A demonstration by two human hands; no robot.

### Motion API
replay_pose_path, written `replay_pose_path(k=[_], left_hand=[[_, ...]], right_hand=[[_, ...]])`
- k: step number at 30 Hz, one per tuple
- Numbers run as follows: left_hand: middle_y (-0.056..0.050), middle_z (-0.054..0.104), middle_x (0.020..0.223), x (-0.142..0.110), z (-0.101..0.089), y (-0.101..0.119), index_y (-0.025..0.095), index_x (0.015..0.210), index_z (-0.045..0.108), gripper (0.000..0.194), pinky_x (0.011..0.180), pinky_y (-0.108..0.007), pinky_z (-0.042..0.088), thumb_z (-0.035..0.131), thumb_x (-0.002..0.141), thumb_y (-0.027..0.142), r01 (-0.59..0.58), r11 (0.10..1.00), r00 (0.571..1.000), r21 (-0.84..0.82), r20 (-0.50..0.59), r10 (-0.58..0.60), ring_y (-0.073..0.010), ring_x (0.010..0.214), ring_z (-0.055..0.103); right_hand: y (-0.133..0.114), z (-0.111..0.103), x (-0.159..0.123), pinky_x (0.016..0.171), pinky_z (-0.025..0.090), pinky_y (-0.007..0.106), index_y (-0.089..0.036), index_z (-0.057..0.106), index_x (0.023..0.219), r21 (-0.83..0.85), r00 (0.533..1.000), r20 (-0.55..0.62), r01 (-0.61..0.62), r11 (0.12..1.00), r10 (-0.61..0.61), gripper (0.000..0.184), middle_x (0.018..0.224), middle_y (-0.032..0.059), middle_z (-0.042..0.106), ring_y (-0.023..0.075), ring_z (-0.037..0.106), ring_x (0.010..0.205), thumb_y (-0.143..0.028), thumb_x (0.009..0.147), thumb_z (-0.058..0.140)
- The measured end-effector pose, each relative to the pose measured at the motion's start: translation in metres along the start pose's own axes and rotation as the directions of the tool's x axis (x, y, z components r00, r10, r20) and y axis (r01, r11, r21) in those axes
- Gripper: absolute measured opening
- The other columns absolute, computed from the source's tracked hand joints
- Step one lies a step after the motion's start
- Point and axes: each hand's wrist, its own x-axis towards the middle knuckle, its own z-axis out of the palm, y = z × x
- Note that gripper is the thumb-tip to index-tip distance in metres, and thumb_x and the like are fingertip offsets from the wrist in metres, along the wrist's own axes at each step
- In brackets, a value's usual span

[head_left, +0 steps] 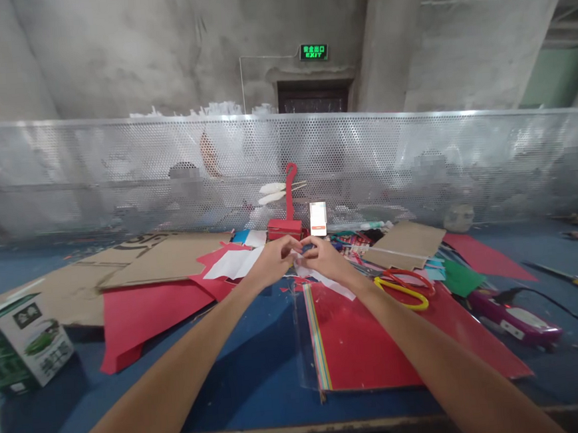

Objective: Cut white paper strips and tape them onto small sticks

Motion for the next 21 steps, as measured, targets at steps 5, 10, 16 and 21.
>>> replay_pose_path(k=[5,10,16,21], left_hand=[[-0.004,0.069,0.085,-0.001,-0.001,-0.005,0.017,0.097,0.062,0.028,0.067,-0.025,0.047,0.052,0.072,0.009,-0.024,0.996,1.000,0.090,0.014,0.023,-0.0150,0.073,0.063],[-0.004,0.067,0.089,0.001,-0.003,-0.015,0.017,0.096,0.060,0.025,0.067,-0.025,0.048,0.053,0.074,0.011,-0.022,0.991,0.999,0.131,0.032,0.018,-0.0147,0.074,0.063],[-0.004,0.066,0.088,0.001,-0.005,-0.017,0.016,0.092,0.060,0.019,0.069,-0.025,0.048,0.055,0.074,0.013,-0.016,0.988,0.998,0.152,0.068,0.006,-0.0146,0.075,0.063],[-0.002,0.062,0.075,-0.002,-0.005,-0.013,0.016,0.084,0.064,0.014,0.061,-0.023,0.042,0.052,0.081,0.023,-0.033,0.969,0.989,0.244,0.147,-0.004,-0.0133,0.067,0.057]], right_hand=[[-0.002,0.000,-0.003,0.057,0.041,0.023,-0.017,0.052,0.106,-0.001,0.999,0.046,-0.017,1.000,0.017,0.040,0.074,0.0021,0.068,0.0139,0.060,0.061,-0.028,0.071,0.070],[0.002,-0.002,0.000,0.059,0.043,0.024,-0.016,0.052,0.104,-0.067,1.000,0.008,0.013,0.998,-0.013,0.039,0.076,0.0025,0.068,0.0142,0.060,0.063,-0.031,0.072,0.069],[0.005,-0.007,0.002,0.057,0.044,0.024,-0.018,0.052,0.103,-0.152,0.998,-0.051,0.041,0.987,-0.049,0.035,0.071,-0.0001,0.066,0.0131,0.058,0.058,-0.026,0.073,0.068],[0.000,-0.008,-0.001,0.058,0.043,0.024,-0.019,0.054,0.106,-0.245,0.997,-0.005,0.069,0.967,-0.072,0.033,0.076,0.0017,0.070,0.0136,0.060,0.061,-0.027,0.076,0.066]])
